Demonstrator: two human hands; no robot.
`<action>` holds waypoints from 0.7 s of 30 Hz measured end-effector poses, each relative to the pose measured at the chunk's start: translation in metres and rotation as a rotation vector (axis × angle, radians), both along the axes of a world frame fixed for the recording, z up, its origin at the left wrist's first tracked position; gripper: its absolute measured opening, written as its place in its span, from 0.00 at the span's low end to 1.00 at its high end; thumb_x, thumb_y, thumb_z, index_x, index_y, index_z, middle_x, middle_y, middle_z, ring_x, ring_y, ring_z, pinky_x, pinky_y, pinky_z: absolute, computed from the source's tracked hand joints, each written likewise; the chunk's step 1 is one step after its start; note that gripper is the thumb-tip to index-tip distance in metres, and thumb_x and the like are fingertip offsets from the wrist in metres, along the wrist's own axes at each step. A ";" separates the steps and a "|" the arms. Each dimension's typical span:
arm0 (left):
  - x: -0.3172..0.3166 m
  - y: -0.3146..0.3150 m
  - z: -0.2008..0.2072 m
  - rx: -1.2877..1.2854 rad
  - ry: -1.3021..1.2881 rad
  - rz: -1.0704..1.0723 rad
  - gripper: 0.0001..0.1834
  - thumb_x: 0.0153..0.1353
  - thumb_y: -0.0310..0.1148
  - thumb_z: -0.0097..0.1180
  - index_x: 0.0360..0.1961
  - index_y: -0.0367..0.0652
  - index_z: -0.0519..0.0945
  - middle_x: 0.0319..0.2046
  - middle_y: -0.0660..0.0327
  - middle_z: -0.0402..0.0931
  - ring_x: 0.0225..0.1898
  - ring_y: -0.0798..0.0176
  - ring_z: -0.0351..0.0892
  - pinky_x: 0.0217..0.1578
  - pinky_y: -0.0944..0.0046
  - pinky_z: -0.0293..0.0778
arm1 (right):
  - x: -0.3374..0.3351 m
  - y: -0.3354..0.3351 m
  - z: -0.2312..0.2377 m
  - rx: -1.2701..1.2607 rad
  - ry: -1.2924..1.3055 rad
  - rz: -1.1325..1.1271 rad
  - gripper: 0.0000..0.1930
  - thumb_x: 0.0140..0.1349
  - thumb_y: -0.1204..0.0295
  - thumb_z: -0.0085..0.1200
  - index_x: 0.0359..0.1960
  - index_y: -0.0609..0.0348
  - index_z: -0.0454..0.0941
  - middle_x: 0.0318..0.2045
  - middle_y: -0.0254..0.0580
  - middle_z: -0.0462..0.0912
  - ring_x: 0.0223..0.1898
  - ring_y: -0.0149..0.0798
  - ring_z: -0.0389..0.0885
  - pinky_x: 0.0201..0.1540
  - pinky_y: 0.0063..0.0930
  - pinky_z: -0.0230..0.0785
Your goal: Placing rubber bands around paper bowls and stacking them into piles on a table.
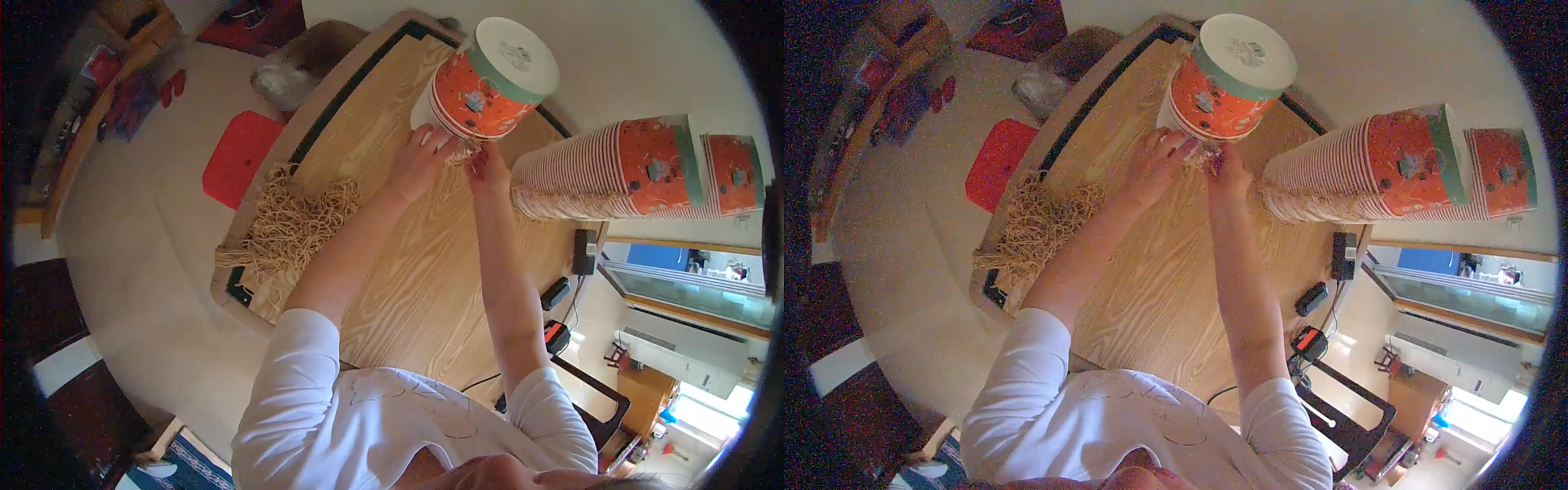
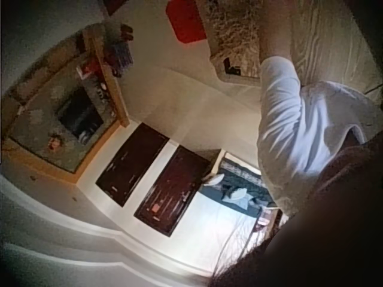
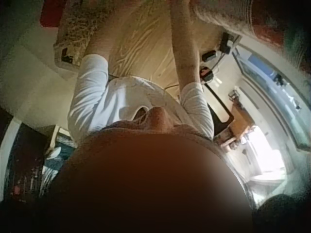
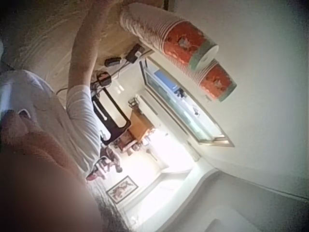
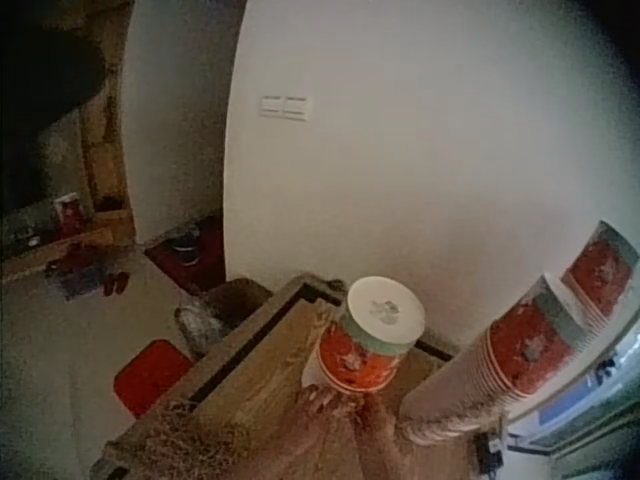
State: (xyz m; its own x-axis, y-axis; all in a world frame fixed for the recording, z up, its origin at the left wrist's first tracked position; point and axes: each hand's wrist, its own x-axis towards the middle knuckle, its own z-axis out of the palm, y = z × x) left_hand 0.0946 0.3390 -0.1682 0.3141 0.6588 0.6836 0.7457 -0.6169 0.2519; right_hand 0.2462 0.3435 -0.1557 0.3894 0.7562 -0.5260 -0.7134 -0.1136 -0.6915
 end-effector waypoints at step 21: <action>0.001 -0.002 0.002 -0.093 -0.086 -0.087 0.18 0.47 0.27 0.51 0.43 0.47 0.75 0.46 0.62 0.68 0.49 0.54 0.66 0.47 0.54 0.65 | -0.012 -0.016 0.017 -0.006 -0.188 0.089 0.08 0.54 0.69 0.56 0.29 0.56 0.71 0.22 0.32 0.72 0.23 0.31 0.72 0.26 0.25 0.69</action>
